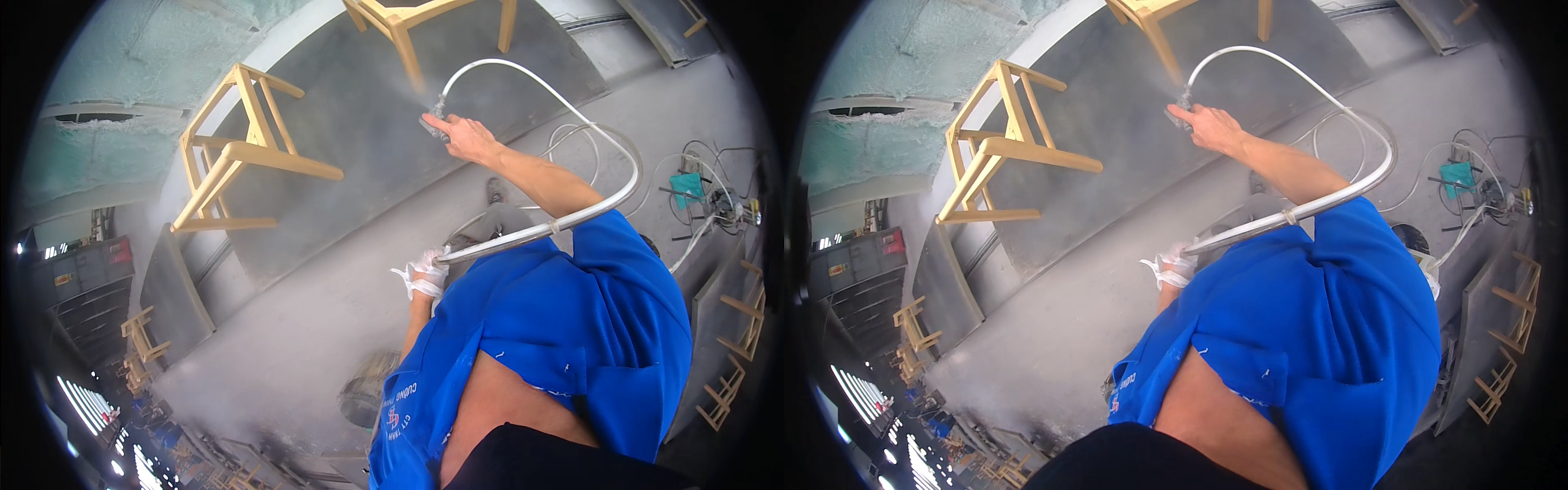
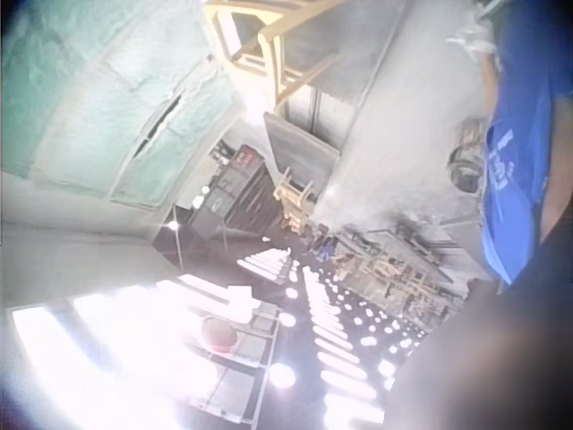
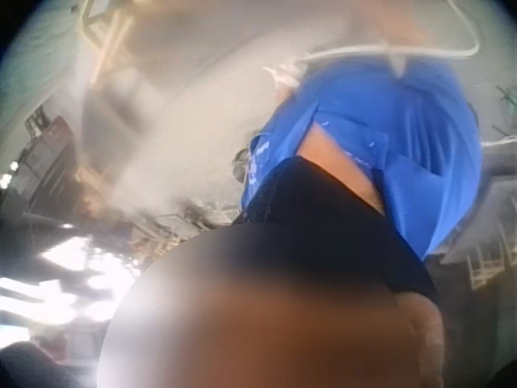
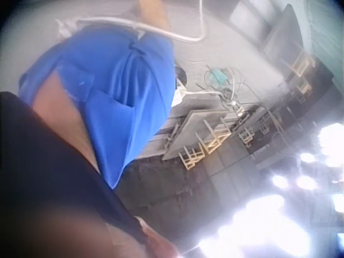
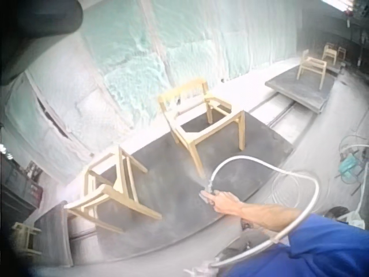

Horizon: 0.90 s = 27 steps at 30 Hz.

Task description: The person uses a spray gun to apply a light-colored finish to wooden chair frames. They rotate and reposition each chair to cover all sides, then move to the next chair and repeat the process.

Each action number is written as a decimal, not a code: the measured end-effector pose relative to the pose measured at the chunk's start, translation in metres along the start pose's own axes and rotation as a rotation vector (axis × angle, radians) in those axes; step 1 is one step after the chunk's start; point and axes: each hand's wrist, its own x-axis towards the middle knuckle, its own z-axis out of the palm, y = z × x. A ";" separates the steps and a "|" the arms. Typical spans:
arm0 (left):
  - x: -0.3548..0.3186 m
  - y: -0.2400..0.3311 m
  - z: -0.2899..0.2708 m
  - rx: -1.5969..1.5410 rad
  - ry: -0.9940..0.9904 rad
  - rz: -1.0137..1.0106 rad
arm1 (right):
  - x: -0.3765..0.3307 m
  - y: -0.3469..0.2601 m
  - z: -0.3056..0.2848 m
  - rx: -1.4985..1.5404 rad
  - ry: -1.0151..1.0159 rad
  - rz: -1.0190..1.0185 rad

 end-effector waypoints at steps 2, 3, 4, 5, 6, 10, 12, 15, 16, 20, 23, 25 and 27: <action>0.006 0.004 -0.009 -0.015 0.013 0.076 | -0.005 -0.020 -0.027 -0.007 0.046 0.043; 0.008 0.007 -0.011 -0.019 0.025 0.123 | -0.011 -0.026 -0.042 -0.012 0.077 0.067; 0.011 0.008 -0.014 0.018 -0.037 0.136 | -0.018 -0.032 -0.058 -0.002 0.121 0.082; 0.010 0.011 -0.015 0.032 -0.054 0.082 | -0.027 -0.036 -0.073 0.011 0.166 0.098; 0.013 0.012 -0.016 0.007 -0.020 0.084 | -0.036 -0.038 -0.087 0.025 0.210 0.113; 0.013 0.032 -0.022 -0.091 -0.104 0.114 | -0.068 -0.026 -0.151 0.222 0.662 0.066; 0.012 0.052 -0.030 -0.089 -0.156 0.127 | -0.070 -0.008 -0.174 0.357 0.994 -0.029; 0.004 0.087 -0.049 0.011 -0.145 0.134 | -0.077 0.033 -0.216 0.462 1.062 0.313; 0.001 0.098 -0.055 0.037 -0.137 0.132 | -0.079 0.047 -0.231 0.409 1.095 0.382; -0.006 0.120 -0.071 0.113 -0.073 0.089 | -0.094 0.078 -0.287 0.304 1.039 0.579; -0.004 0.120 -0.071 0.129 -0.025 0.064 | -0.102 0.063 -0.302 0.202 0.901 0.444; -0.002 0.119 -0.067 0.073 -0.018 0.096 | -0.103 0.041 -0.295 0.149 0.726 0.145; 0.000 0.121 -0.063 -0.002 -0.034 0.103 | -0.105 0.011 -0.278 0.110 0.447 -0.140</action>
